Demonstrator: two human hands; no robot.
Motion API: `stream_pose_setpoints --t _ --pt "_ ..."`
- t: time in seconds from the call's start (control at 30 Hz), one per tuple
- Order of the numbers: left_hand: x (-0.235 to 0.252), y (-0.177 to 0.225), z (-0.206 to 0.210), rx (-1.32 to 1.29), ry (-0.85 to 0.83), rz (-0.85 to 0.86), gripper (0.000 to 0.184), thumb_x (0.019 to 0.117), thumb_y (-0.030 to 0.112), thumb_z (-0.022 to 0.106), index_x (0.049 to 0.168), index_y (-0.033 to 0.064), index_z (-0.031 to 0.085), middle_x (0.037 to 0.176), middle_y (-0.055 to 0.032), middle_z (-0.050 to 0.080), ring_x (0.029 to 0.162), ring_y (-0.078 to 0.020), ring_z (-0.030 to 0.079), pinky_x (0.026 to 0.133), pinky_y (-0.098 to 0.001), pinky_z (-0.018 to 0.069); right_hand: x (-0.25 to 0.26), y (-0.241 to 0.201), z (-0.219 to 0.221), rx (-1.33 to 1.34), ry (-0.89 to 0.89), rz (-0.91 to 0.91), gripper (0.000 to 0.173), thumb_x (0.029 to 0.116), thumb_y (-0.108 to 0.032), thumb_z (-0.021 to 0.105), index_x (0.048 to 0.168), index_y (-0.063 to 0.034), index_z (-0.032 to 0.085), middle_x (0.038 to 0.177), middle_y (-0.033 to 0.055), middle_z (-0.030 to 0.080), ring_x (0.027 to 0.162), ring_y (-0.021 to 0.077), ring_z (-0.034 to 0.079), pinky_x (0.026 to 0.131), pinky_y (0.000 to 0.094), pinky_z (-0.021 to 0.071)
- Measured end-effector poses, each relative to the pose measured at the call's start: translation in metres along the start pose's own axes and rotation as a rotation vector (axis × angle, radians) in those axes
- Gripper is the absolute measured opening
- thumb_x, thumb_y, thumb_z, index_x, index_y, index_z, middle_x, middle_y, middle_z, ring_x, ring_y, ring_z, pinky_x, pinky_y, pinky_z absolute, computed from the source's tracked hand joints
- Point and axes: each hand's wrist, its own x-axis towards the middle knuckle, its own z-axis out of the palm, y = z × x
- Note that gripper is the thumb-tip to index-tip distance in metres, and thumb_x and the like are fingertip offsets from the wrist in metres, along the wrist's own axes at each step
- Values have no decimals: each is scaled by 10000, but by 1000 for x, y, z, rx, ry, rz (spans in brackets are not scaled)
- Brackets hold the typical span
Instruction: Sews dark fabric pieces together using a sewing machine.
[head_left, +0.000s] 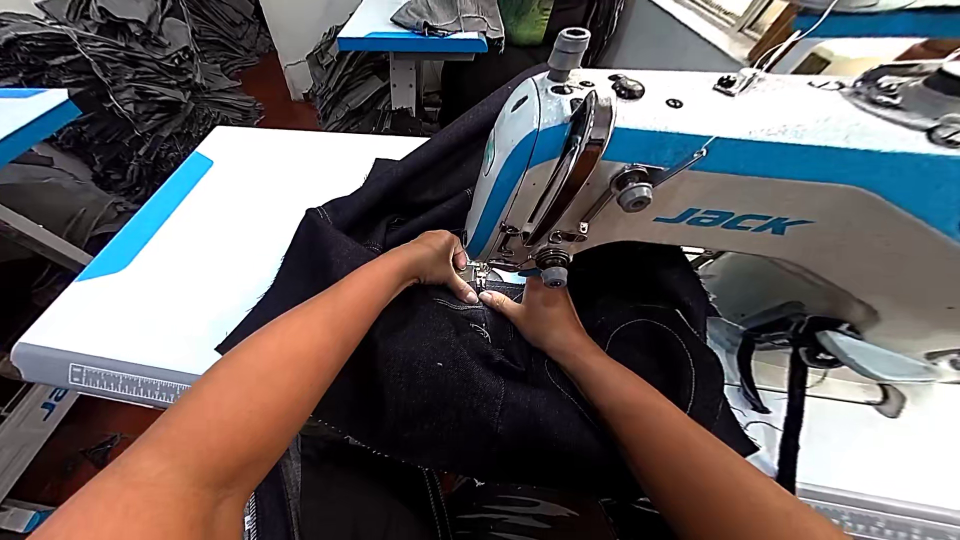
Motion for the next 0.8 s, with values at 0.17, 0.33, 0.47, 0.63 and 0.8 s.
stream_pose_setpoints --t 0.17,0.33,0.47,0.63,0.8 --pt "-6 5 -2 54 -26 -35 464 837 316 866 1076 -48 704 1067 -216 698 1060 -351 645 955 -567 481 -12 -10 -8 -37 -60 21 608 913 -171 782 1329 176 508 1333 390 540 1285 502 536 1089 585 407" --pt "-70 46 30 389 317 70 201 913 63 719 1071 -62 720 1148 -263 672 1153 -449 614 948 -590 485 -51 2 -22 -14 -108 -364 154 894 -101 743 1020 -14 739 1194 165 713 1139 316 690 976 497 555" --pt "-112 30 80 372 239 379 188 978 9 592 1115 54 713 1064 -152 697 1040 -356 669 836 -484 574 -62 16 -21 -94 -100 -518 193 946 -138 605 1003 -69 776 1130 86 765 1202 294 684 1070 487 511" --pt "-136 36 56 309 -175 -11 245 1097 200 472 1266 79 601 1017 -149 686 991 -333 685 854 -508 545 -60 13 -20 -97 -129 -476 158 867 -107 637 953 -53 758 1088 112 749 1141 313 691 938 499 560" --pt "-108 35 56 269 252 227 447 890 197 801 1273 26 645 1162 -213 670 1109 -418 643 888 -581 535 -60 17 -18 -62 -106 -467 127 866 -103 660 935 -63 758 1056 109 744 1084 309 701 892 496 565"
